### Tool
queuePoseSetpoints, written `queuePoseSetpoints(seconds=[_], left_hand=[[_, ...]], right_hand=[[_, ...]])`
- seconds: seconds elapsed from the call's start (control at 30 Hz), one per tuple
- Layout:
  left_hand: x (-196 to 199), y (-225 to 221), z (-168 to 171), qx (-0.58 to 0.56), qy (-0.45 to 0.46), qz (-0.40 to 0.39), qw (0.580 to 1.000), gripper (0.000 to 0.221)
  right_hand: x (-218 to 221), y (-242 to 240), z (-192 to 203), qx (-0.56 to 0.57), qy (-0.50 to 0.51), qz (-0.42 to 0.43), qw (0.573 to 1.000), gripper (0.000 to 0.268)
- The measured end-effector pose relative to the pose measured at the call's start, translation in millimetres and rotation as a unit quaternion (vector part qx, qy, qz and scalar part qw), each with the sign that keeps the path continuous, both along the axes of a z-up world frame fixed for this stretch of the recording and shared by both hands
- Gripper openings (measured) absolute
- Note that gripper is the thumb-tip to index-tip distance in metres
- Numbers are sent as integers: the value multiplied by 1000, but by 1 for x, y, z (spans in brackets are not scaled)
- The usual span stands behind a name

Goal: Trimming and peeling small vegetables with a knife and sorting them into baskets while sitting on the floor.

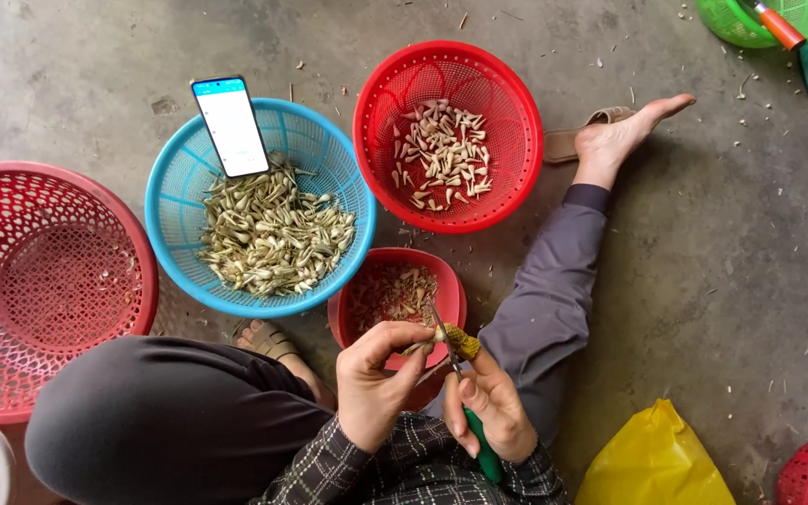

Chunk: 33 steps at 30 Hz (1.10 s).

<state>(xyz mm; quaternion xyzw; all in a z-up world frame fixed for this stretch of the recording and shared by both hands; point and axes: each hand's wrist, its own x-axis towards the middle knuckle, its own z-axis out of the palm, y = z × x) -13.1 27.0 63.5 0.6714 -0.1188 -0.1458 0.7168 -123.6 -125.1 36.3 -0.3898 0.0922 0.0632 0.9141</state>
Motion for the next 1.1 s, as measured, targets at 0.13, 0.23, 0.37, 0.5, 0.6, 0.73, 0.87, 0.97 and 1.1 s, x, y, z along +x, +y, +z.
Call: queuePoseSetpoints(seconds=[0.13,0.23,0.37,0.5,0.6,0.73,0.87,0.97,1.1], left_hand=[[-1,-1,3,-1,-1,-8,1000,26],[-1,-3,5,-10,7,-17,1000,26],[-7,-7,-3,-21,4,-24,999,25],[-7,-11,-10,2,30,-4,1000,20],[-10,-10,-15,-28,148,-23,988,25],[-11,-8,-19,-106,278,-48,954,34],[-19,-12,-25,-74,259,-11,963,34],[-20,-12,-24,-61,316,13,947,34],[-16,-12,-18,-110,356,-23,928,39]], right_hand=[[-4,0,-11,8,-5,-21,1000,62],[-5,-1,-14,15,-5,-31,999,60],[-1,-1,-15,-41,14,-54,998,63],[-3,-1,-8,2,-15,-29,999,64],[-1,-1,-2,-45,10,-23,999,69],[2,-2,10,-129,43,-25,990,68],[-11,1,-14,-182,36,-10,983,45],[-9,2,-13,-238,55,-25,969,65],[-4,-1,-5,-181,34,-60,981,46]])
